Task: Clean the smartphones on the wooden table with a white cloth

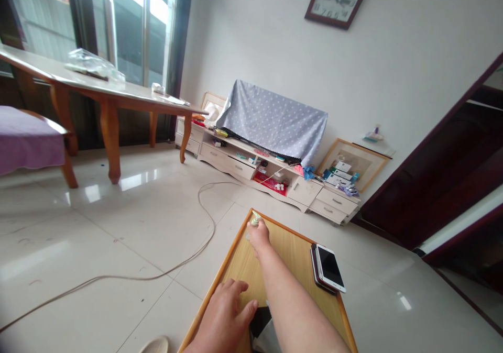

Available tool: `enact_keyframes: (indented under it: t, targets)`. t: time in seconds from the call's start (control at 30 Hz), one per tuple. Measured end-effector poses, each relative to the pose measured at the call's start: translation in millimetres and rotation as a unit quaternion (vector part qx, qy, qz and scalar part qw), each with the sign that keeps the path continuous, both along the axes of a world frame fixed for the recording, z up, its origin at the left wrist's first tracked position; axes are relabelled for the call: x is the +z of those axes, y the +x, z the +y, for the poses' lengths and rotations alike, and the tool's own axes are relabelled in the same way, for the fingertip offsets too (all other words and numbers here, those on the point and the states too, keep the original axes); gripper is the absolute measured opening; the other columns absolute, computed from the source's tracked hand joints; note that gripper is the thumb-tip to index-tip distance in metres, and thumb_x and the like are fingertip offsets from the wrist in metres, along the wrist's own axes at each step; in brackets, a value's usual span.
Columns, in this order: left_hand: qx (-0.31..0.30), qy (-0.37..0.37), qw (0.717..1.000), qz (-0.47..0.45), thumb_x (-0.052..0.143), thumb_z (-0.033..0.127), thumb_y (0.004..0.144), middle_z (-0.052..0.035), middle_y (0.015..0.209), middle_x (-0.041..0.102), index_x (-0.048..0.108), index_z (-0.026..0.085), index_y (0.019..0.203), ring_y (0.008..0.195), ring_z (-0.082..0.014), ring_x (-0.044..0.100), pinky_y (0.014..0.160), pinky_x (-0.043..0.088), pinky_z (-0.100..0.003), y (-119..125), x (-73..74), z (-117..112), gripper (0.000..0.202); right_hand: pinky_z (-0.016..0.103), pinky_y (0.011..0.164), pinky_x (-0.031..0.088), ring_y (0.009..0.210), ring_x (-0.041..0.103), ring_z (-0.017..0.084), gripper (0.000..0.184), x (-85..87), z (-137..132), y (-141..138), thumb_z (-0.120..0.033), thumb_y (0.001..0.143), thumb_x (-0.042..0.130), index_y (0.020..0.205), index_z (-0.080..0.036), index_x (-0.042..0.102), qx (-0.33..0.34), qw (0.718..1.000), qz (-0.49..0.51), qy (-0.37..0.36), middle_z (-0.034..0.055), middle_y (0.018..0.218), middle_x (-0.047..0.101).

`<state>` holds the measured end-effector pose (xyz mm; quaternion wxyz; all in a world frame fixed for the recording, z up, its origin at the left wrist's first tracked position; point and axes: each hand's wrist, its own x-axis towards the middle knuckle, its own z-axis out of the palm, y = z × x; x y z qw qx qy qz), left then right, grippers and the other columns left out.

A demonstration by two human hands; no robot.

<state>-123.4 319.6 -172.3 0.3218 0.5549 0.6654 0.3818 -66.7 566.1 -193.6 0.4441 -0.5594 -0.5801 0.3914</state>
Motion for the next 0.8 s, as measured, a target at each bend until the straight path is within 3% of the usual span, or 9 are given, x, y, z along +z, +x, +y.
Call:
enact_keyframes:
  t: [0.27, 0.47, 0.6, 0.8]
  targets:
    - [-0.003, 0.0, 1.0, 0.012, 0.057, 0.049, 0.085, -0.0072, 0.114, 0.067, 0.068, 0.023, 0.115, 0.111, -0.0266, 0.058, 0.096, 0.042, -0.037, -0.2, 1.1, 1.7, 0.041, 0.029, 0.075, 0.053, 0.081, 0.066, 0.018, 0.046, -4.4, 5.0, 3.5, -0.041, 0.068, 0.071, 0.11, -0.024, 0.065, 0.001, 1.0, -0.003, 0.009, -0.0015, 0.088, 0.071]
    - [-0.005, -0.007, 1.0, 0.025, 0.057, 0.049, 0.085, -0.0079, 0.113, 0.068, 0.068, 0.023, 0.114, 0.11, -0.0273, 0.058, 0.095, 0.043, -0.036, 0.5, 3.3, 1.7, 0.04, 0.032, 0.087, 0.053, 0.113, 0.065, 0.025, 0.073, -2.7, -9.6, 10.8, -0.038, 0.065, 0.077, 0.133, -0.023, 0.055, -0.016, 0.999, 0.03, 0.022, 0.0108, 0.128, 0.066]
    - [-0.002, -0.002, 0.999, 0.038, 0.056, 0.048, 0.086, -0.0074, 0.113, 0.068, 0.068, 0.024, 0.114, 0.11, -0.0274, 0.058, 0.094, 0.043, -0.036, 0.8, 4.0, 0.6, 0.038, 0.033, 0.094, 0.051, 0.123, 0.06, 0.027, 0.056, 0.6, -42.5, 39.8, -0.048, 0.076, 0.069, 0.124, -0.021, 0.061, -0.056, 0.997, 0.043, 0.04, 0.0152, 0.136, 0.062]
    - [-0.016, 0.009, 0.999, 0.049, 0.054, 0.048, 0.089, -0.0091, 0.114, 0.067, 0.067, 0.022, 0.115, 0.112, -0.0283, 0.058, 0.096, 0.042, -0.037, 5.3, 6.0, -4.1, 0.039, 0.034, 0.074, 0.053, 0.085, 0.069, 0.025, 0.047, -1.8, -131.9, 114.2, -0.064, 0.083, 0.061, 0.095, -0.019, 0.065, -0.126, 0.991, 0.023, 0.024, 0.0091, 0.089, 0.074]
